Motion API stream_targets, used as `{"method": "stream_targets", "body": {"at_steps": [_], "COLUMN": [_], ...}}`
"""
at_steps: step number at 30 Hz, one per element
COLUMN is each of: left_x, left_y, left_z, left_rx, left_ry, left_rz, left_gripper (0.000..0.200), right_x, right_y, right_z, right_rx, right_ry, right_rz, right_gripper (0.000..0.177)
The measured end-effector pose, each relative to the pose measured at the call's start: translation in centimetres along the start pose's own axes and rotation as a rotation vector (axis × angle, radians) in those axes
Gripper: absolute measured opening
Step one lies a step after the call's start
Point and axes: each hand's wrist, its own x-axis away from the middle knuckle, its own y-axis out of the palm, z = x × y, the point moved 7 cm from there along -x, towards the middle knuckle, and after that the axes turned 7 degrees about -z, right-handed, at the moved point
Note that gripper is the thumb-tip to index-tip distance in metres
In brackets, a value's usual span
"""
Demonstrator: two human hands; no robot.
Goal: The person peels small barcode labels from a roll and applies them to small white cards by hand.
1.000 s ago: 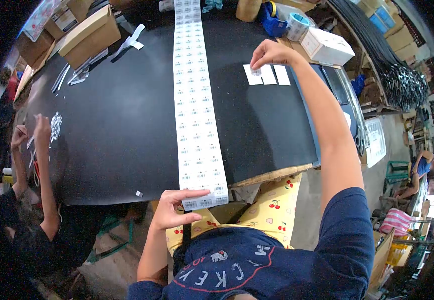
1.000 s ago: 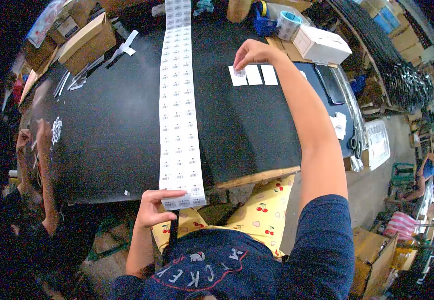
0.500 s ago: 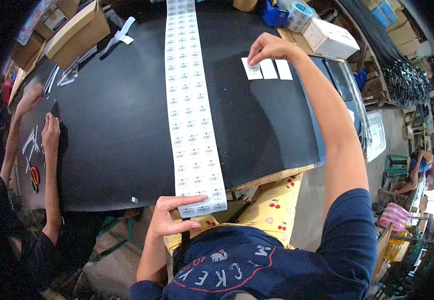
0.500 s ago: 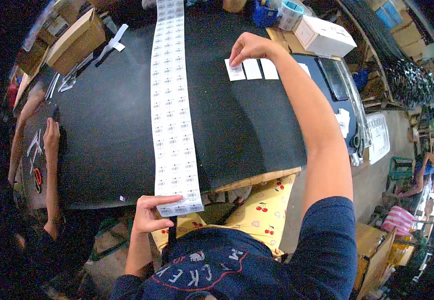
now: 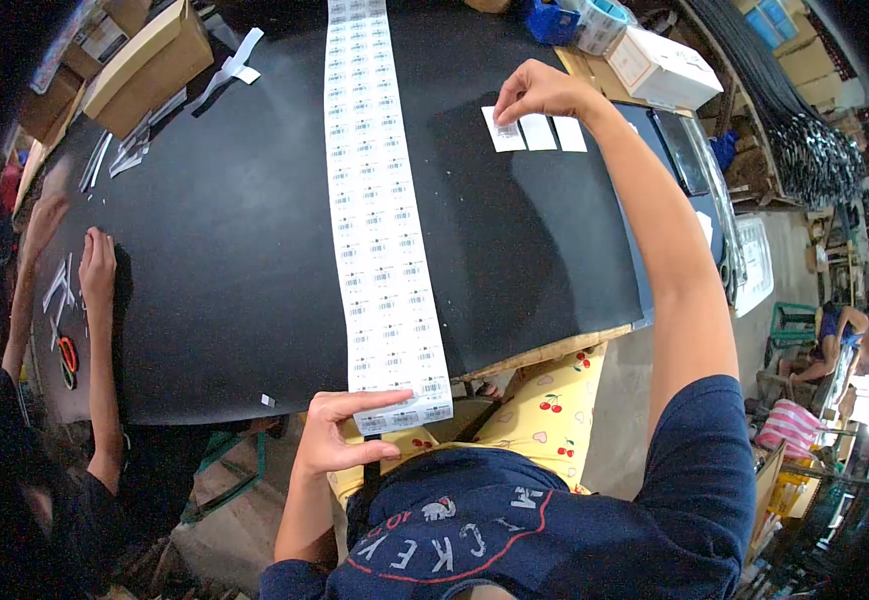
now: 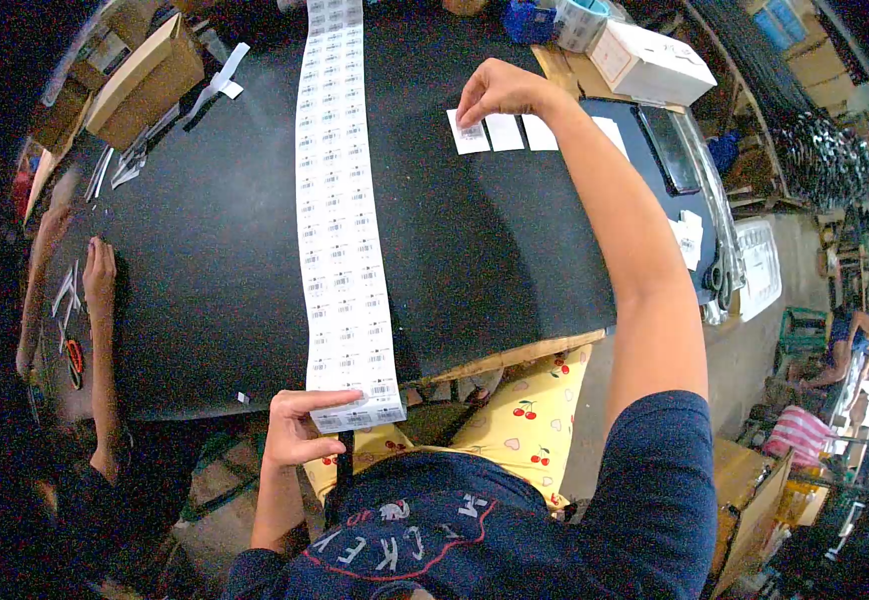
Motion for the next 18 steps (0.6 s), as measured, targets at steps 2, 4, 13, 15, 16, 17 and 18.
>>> {"method": "stream_targets", "body": {"at_steps": [2, 4, 13, 15, 16, 17, 18], "left_x": [0.02, 0.05, 0.08, 0.04, 0.07, 0.11, 0.14], "left_y": [0.06, 0.08, -0.01, -0.05, -0.07, -0.08, -0.08], "left_z": [-0.01, -0.07, -0.06, 0.17, 0.14, 0.06, -0.01], "left_rx": [0.017, 0.034, 0.023, -0.001, -0.001, 0.001, 0.003], "left_ry": [-0.006, -0.011, -0.009, -0.008, -0.008, -0.003, 0.002], "left_rz": [0.002, 0.006, 0.009, 0.002, 0.003, 0.004, 0.005], "left_gripper": [0.057, 0.057, 0.056, 0.055, 0.055, 0.055, 0.055], "right_x": [0.17, 0.18, 0.18, 0.34, 0.29, 0.33, 0.50], "right_y": [0.08, 0.12, 0.32, 0.45, 0.62, 0.66, 0.62], "right_z": [-0.07, 0.05, 0.30, 0.27, 0.59, 0.57, 0.11], "right_rx": [-0.003, -0.005, 0.040, 0.095, 0.096, 0.134, 0.171], "right_ry": [0.001, 0.001, 0.014, 0.002, 0.000, -0.048, -0.097], "right_rz": [0.006, 0.011, 0.057, 0.094, 0.094, 0.123, 0.152], "right_gripper": [0.019, 0.019, 0.020, 0.020, 0.020, 0.020, 0.019]}}
